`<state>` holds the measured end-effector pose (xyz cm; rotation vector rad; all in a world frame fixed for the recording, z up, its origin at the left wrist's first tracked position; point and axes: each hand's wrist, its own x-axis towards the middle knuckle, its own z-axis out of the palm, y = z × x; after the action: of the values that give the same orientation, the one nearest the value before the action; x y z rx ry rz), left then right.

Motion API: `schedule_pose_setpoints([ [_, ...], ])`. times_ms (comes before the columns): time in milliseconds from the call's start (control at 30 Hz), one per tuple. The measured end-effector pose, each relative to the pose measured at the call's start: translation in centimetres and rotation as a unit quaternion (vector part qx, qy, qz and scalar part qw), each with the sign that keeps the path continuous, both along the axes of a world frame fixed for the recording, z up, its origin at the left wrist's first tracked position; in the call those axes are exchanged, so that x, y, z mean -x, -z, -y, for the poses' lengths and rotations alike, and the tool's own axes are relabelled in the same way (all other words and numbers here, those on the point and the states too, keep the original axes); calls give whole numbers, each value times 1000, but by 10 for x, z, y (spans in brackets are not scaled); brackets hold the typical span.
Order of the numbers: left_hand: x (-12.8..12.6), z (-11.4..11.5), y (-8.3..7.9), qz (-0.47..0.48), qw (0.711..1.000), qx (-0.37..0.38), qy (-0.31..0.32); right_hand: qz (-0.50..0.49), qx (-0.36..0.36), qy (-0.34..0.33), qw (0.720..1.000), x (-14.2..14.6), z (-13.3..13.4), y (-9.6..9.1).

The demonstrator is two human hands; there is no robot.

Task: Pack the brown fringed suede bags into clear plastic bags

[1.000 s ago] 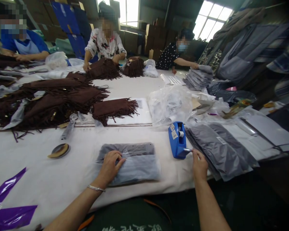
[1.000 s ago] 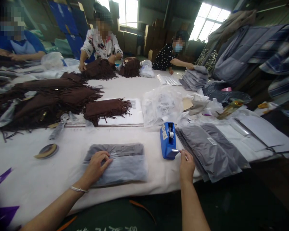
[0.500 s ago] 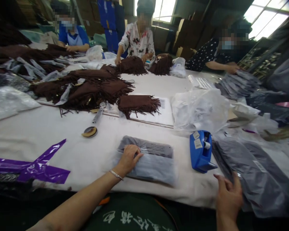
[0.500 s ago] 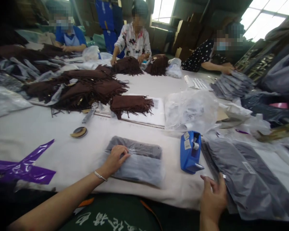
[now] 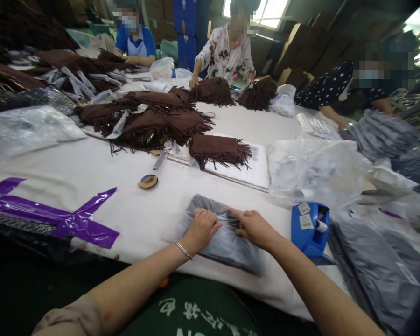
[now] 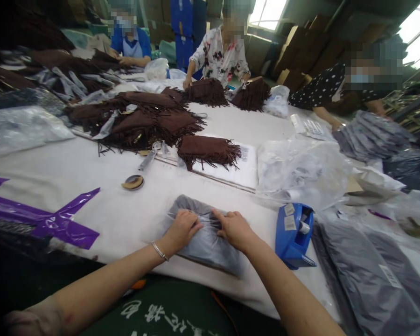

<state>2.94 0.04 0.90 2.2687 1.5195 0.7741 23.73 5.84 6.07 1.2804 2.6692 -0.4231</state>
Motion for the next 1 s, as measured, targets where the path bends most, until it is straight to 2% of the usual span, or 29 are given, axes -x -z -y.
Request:
schedule_pose_setpoints([
  [100,-1,0,1,-5,1000,-4,-3,32,-52,73,995,-11,-4,3],
  [167,-2,0,2,-1,1000,-4,-2,5,-99,120,988,-20,-1,5],
  [233,-3,0,2,7,1000,1,1,-68,-115,129,983,-26,5,11],
  [300,0,-1,1,21,1000,15,5,-129,-92,106,982,-31,11,19],
  [400,21,-5,-6,39,997,46,38,-166,-98,128,973,-36,12,24],
  [500,59,-11,-20,19,994,89,67,-220,-93,180,954,-34,5,12],
  [600,91,-14,-28,18,984,169,50,-241,-13,152,958,-13,0,-7],
  [700,100,-11,-24,60,973,225,4,-220,73,86,969,29,-3,-20],
  [800,92,-4,-12,81,978,183,-54,-177,140,8,974,74,-9,-22],
  [867,85,2,-4,78,984,144,-77,-140,163,-41,976,99,-15,-17],
  [1000,76,9,7,41,990,90,-105,-52,145,-84,985,134,-25,9],
])
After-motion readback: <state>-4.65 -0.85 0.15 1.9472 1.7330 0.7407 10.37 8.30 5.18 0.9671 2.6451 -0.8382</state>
